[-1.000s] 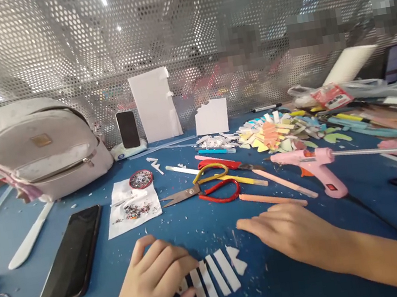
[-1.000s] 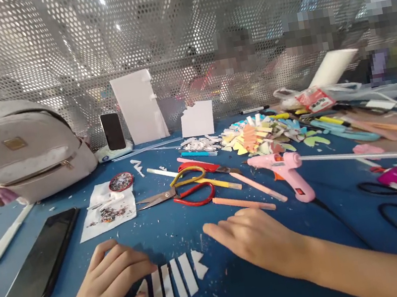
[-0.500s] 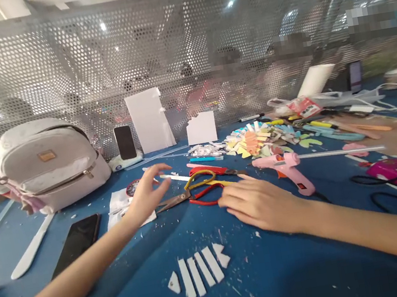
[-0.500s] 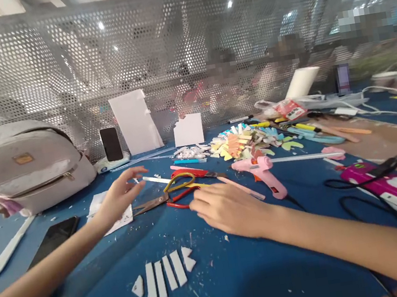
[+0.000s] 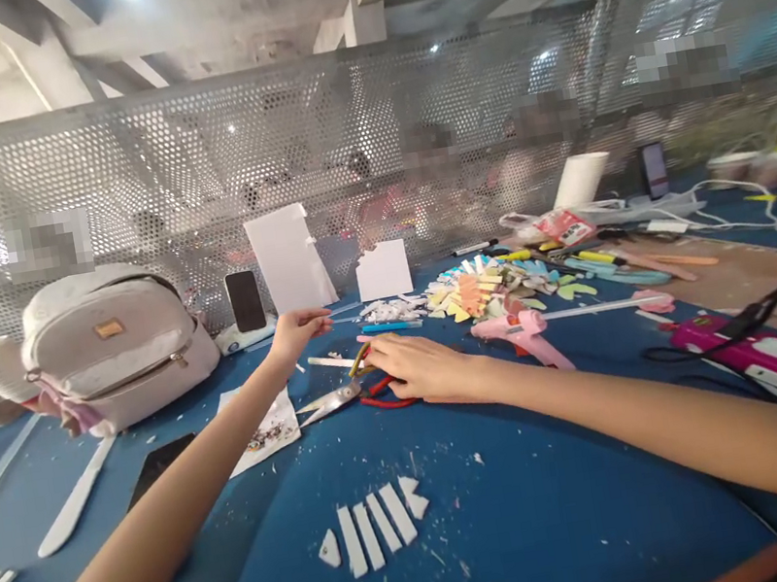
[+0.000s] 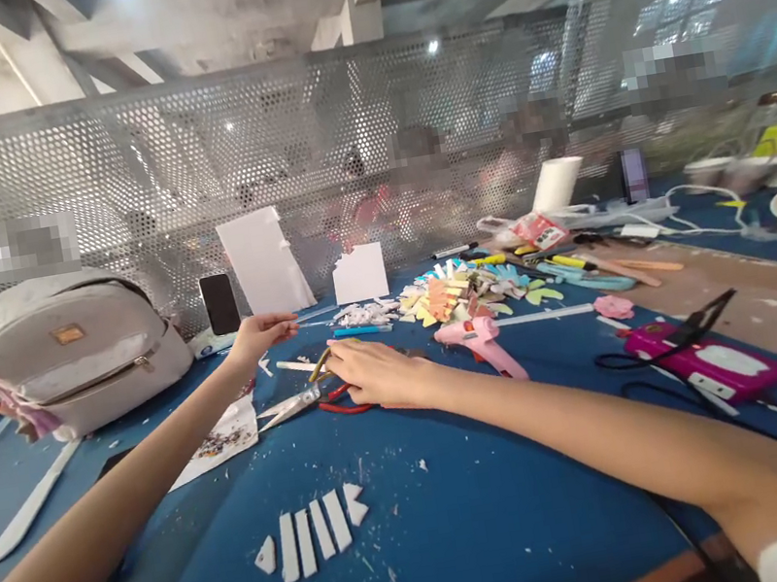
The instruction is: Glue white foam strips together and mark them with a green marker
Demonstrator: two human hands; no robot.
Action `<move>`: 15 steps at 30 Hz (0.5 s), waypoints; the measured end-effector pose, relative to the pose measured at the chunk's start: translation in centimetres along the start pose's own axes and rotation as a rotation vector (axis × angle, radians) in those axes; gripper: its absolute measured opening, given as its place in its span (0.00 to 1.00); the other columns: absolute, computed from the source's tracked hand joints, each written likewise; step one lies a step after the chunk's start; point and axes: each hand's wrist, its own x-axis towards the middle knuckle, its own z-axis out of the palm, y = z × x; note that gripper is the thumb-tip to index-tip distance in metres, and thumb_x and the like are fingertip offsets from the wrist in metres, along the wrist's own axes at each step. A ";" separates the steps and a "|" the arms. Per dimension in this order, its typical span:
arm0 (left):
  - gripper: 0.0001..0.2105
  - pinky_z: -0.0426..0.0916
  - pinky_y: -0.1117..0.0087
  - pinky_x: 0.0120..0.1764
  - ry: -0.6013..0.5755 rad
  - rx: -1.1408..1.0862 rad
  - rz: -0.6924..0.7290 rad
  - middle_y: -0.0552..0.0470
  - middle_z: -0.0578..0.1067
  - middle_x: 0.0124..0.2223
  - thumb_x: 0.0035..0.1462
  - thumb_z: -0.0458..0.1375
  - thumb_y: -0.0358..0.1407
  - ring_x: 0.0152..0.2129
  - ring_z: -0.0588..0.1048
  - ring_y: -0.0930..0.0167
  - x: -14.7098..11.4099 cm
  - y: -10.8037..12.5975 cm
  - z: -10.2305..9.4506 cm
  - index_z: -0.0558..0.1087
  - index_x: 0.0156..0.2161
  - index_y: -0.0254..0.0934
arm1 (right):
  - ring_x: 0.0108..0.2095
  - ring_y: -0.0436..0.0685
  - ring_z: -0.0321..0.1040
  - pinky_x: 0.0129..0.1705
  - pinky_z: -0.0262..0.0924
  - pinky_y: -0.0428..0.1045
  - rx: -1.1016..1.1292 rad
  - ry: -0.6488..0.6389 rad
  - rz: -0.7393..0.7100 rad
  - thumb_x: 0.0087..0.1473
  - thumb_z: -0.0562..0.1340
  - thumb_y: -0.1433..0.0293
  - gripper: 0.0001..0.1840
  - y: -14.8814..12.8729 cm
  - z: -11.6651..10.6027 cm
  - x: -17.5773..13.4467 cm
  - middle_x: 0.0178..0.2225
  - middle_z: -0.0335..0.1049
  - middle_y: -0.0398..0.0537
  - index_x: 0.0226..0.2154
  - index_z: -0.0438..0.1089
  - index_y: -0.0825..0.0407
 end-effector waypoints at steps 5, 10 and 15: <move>0.15 0.73 0.58 0.45 0.049 -0.024 0.011 0.46 0.72 0.51 0.64 0.58 0.40 0.43 0.75 0.65 0.2 0.5 -1.7 0.69 0.52 0.35 | 0.42 0.60 0.67 0.41 0.60 0.51 0.029 0.084 0.091 0.49 0.59 0.80 0.13 0.5 -2.5 -0.9 0.42 0.70 0.53 0.39 0.69 0.54; 0.16 0.73 0.57 0.45 0.063 -0.057 0.037 0.45 0.72 0.52 0.63 0.58 0.40 0.44 0.75 0.65 -0.1 0.3 -2.5 0.69 0.53 0.35 | 0.32 0.57 0.65 0.31 0.53 0.48 0.148 0.180 0.290 0.55 0.58 0.68 0.06 1.6 -4.8 -2.5 0.36 0.70 0.53 0.34 0.69 0.54; 0.15 0.73 0.58 0.45 0.069 -0.079 0.061 0.45 0.72 0.51 0.63 0.58 0.40 0.44 0.75 0.65 -0.7 0.5 -2.7 0.69 0.53 0.35 | 0.26 0.54 0.65 0.28 0.54 0.48 0.381 0.168 0.402 0.57 0.56 0.63 0.14 2.1 -6.0 -3.1 0.29 0.72 0.50 0.33 0.71 0.56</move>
